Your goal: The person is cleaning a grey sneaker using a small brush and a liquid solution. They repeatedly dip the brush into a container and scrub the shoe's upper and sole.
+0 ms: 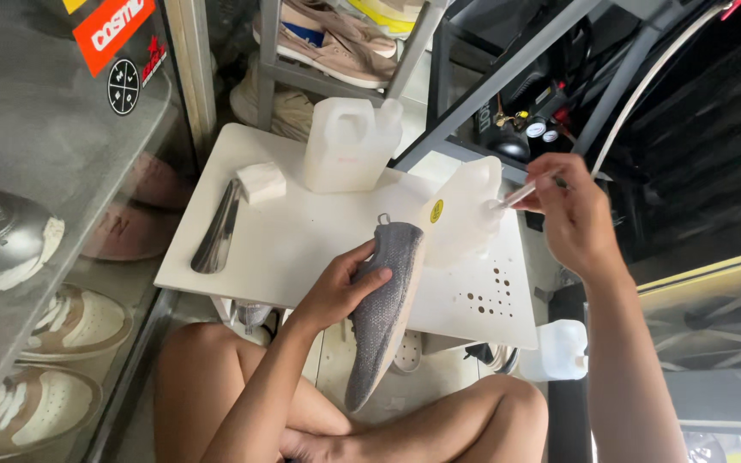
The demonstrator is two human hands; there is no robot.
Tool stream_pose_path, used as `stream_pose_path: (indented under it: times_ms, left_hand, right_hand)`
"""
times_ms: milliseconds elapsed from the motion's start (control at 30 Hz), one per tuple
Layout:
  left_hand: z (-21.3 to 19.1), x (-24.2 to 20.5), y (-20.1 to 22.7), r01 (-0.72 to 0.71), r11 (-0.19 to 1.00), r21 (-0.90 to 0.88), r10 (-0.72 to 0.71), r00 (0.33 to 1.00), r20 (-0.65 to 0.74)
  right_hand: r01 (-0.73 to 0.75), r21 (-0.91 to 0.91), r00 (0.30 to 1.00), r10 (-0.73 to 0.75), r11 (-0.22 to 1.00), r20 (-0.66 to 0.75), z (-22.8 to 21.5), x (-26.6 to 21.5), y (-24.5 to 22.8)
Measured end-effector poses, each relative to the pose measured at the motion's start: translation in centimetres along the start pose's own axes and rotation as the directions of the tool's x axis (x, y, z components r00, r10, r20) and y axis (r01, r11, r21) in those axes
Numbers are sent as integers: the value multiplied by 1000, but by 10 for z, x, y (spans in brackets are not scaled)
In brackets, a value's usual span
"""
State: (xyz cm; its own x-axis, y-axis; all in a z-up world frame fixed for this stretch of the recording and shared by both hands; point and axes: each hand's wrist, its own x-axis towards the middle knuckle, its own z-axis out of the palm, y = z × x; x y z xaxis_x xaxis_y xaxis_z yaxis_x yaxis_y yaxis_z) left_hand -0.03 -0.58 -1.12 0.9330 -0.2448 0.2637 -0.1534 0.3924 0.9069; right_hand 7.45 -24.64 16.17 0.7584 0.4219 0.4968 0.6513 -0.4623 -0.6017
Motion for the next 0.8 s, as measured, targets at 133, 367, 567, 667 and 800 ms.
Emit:
stream_pose_path:
  times_ms: [133, 367, 567, 667, 800]
  left_hand:
    - [2, -2, 13, -14, 1000, -2, 14, 1000, -8]
    - [1, -3, 5, 12, 999, 47, -11, 1000, -8]
    - [2, -4, 1, 27, 998, 59, -26, 1000, -9]
    - [2, -1, 7, 21, 999, 28, -21, 1000, -14]
    - [2, -3, 3, 32, 999, 9, -32, 999, -17]
  right_hand:
    - [-38, -11, 999, 38, 999, 17, 8, 2, 2]
    - [-138, -113, 988, 144, 984, 49, 4, -1, 8]
    - [-152, -166, 973, 177, 974, 146, 8, -2, -2]
    - [-149, -226, 968, 189, 963, 168, 5, 0, 6]
    - [-183, -265, 953, 237, 947, 188, 3, 2, -4]
